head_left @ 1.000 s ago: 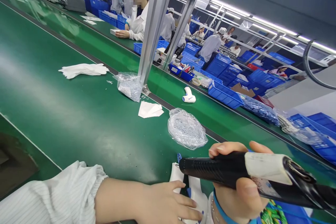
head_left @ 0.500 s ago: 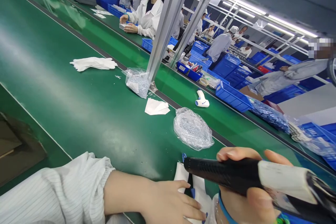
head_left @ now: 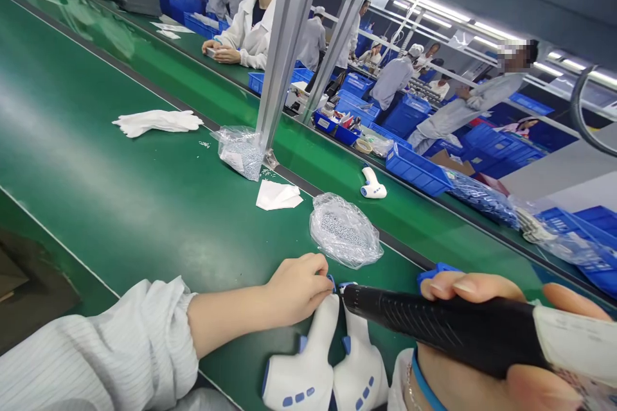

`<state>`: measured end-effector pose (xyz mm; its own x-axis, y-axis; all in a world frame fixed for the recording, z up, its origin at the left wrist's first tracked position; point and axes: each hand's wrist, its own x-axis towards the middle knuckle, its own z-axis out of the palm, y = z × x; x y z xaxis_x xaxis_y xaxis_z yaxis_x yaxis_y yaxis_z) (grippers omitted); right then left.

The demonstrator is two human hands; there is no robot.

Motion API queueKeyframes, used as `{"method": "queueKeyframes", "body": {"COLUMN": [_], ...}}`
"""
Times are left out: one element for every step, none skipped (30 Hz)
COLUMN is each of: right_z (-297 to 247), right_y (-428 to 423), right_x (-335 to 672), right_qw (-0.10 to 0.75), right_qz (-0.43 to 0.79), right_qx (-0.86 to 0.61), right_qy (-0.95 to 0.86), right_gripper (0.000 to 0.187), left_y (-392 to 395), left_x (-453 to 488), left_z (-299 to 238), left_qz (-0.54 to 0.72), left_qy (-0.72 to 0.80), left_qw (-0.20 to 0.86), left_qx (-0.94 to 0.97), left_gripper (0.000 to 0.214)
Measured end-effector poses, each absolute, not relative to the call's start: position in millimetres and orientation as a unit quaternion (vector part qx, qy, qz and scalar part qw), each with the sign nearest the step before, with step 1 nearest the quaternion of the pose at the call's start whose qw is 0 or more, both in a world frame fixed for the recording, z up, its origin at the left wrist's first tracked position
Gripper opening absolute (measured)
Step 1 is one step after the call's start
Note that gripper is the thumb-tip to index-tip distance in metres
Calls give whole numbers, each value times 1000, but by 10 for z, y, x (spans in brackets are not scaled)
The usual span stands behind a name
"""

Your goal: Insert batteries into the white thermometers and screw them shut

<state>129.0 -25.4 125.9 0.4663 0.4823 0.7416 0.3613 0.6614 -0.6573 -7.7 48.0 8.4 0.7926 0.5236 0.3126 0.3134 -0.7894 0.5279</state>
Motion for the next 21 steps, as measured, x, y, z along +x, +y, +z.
{"method": "queueKeyframes", "body": {"right_z": [1267, 1274, 1280, 1283, 1283, 1280, 1276, 1271, 1267, 1266, 1268, 1273, 1280, 1289, 1298, 1305, 1311, 1314, 1317, 1319, 1320], "right_y": [-259, -263, -264, -263, -261, -259, -257, -257, -259, -263, -270, -279, -288, -297, -305, -311, -315, -318, -320, -320, -320], "right_x": [1285, 1281, 1278, 1276, 1274, 1273, 1273, 1272, 1272, 1272, 1273, 1274, 1276, 1279, 1282, 1284, 1286, 1287, 1286, 1285, 1282], "right_qw": [751, 751, 752, 753, 753, 754, 754, 755, 755, 755, 755, 753, 752, 749, 743, 741, 742, 744, 746, 748, 751], "right_qz": [39, 36, 35, 34, 33, 28, 24, 21, 19, 16, 16, 20, 22, 24, 25, 23, 16, 7, 1, 1, 5], "right_qx": [-411, -411, -409, -406, -402, -398, -397, -400, -405, -410, -413, -415, -415, -414, -412, -413, -414, -417, -417, -417, -414], "right_qy": [-515, -516, -516, -516, -519, -522, -523, -519, -515, -512, -509, -510, -512, -517, -526, -529, -527, -522, -519, -517, -515], "right_gripper": [40, 40, 40, 39, 39, 39, 39, 40, 41, 41, 40, 40, 39, 38, 38, 38, 38, 39, 39, 40, 40], "left_y": [473, 467, 461, 457, 454, 453, 453, 453, 453, 454, 455, 455, 456, 456, 456, 455, 453, 452, 450, 448, 447], "left_x": [-74, -73, -74, -75, -78, -79, -80, -78, -74, -69, -61, -53, -45, -38, -32, -28, -25, -24, -23, -23, -23], "left_z": [72, 68, 71, 79, 92, 107, 122, 136, 145, 149, 148, 141, 130, 116, 102, 88, 77, 69, 65, 64, 66], "left_qz": [226, 224, 223, 222, 222, 222, 220, 217, 213, 209, 205, 204, 205, 207, 209, 210, 212, 212, 214, 216, 218], "left_qy": [227, 226, 226, 227, 227, 229, 231, 236, 241, 246, 251, 253, 254, 255, 256, 258, 260, 261, 262, 262, 261], "left_qw": [230, 230, 229, 230, 234, 244, 260, 283, 311, 337, 358, 371, 379, 381, 381, 382, 384, 387, 389, 392, 395], "left_qx": [919, 920, 920, 920, 919, 916, 911, 904, 894, 884, 876, 870, 866, 864, 864, 862, 860, 859, 857, 855, 853], "left_gripper": [20, 21, 21, 20, 21, 23, 25, 26, 27, 26, 24, 20, 16, 14, 14, 14, 14, 13, 13, 12, 12]}}
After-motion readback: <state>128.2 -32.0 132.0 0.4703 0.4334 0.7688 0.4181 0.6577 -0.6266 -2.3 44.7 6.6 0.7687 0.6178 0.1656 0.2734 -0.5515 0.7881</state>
